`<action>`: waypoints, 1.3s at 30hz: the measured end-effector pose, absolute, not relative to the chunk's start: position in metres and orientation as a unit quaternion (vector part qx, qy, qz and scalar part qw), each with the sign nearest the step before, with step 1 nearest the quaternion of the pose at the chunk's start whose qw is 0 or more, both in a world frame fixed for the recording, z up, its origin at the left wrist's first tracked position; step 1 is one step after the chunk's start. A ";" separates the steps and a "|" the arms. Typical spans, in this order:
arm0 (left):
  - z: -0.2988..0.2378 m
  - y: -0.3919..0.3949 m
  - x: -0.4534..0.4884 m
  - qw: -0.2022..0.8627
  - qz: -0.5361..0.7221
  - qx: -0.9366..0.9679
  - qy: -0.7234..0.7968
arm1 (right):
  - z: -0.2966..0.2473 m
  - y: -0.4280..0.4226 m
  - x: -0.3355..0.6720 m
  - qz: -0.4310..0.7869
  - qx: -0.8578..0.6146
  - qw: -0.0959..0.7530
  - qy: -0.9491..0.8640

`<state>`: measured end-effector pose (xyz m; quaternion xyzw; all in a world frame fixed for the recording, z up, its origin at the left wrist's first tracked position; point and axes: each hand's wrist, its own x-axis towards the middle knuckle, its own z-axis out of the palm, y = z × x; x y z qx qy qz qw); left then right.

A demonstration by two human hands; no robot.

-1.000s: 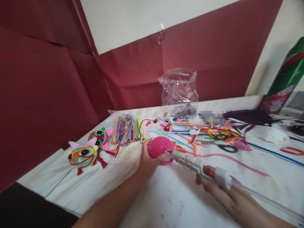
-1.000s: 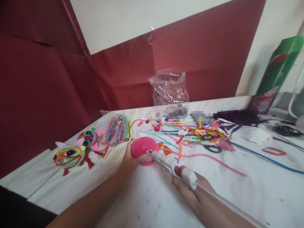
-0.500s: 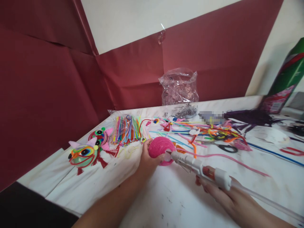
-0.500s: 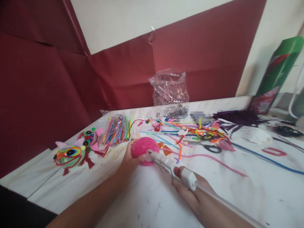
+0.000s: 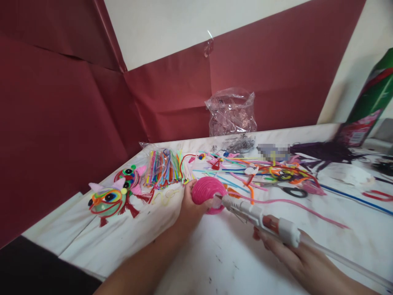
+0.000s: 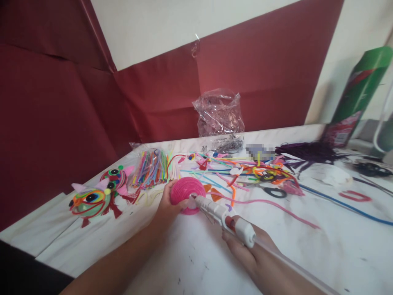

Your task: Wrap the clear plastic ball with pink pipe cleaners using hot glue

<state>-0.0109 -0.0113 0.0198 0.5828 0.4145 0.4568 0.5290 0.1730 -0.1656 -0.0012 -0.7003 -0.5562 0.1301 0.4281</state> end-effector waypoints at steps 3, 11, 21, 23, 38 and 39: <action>0.019 -0.011 -0.011 0.526 0.461 0.584 0.411 | 0.000 -0.165 0.174 0.127 -0.709 0.425 -0.547; 0.017 -0.010 -0.012 0.528 0.465 0.581 0.410 | -0.005 -0.165 0.177 0.117 -0.694 0.440 -0.558; 0.019 -0.010 -0.012 0.529 0.464 0.582 0.409 | 0.001 -0.164 0.173 0.127 -0.710 0.429 -0.543; 0.020 -0.009 -0.012 0.530 0.472 0.576 0.405 | 0.001 -0.164 0.175 0.140 -0.709 0.421 -0.548; 0.020 0.017 -0.018 0.570 0.551 0.486 0.368 | 0.032 -0.147 0.311 -0.117 -0.756 0.218 -0.606; 0.021 0.016 -0.018 0.576 0.548 0.483 0.366 | 0.030 -0.149 0.320 -0.116 -0.761 0.204 -0.605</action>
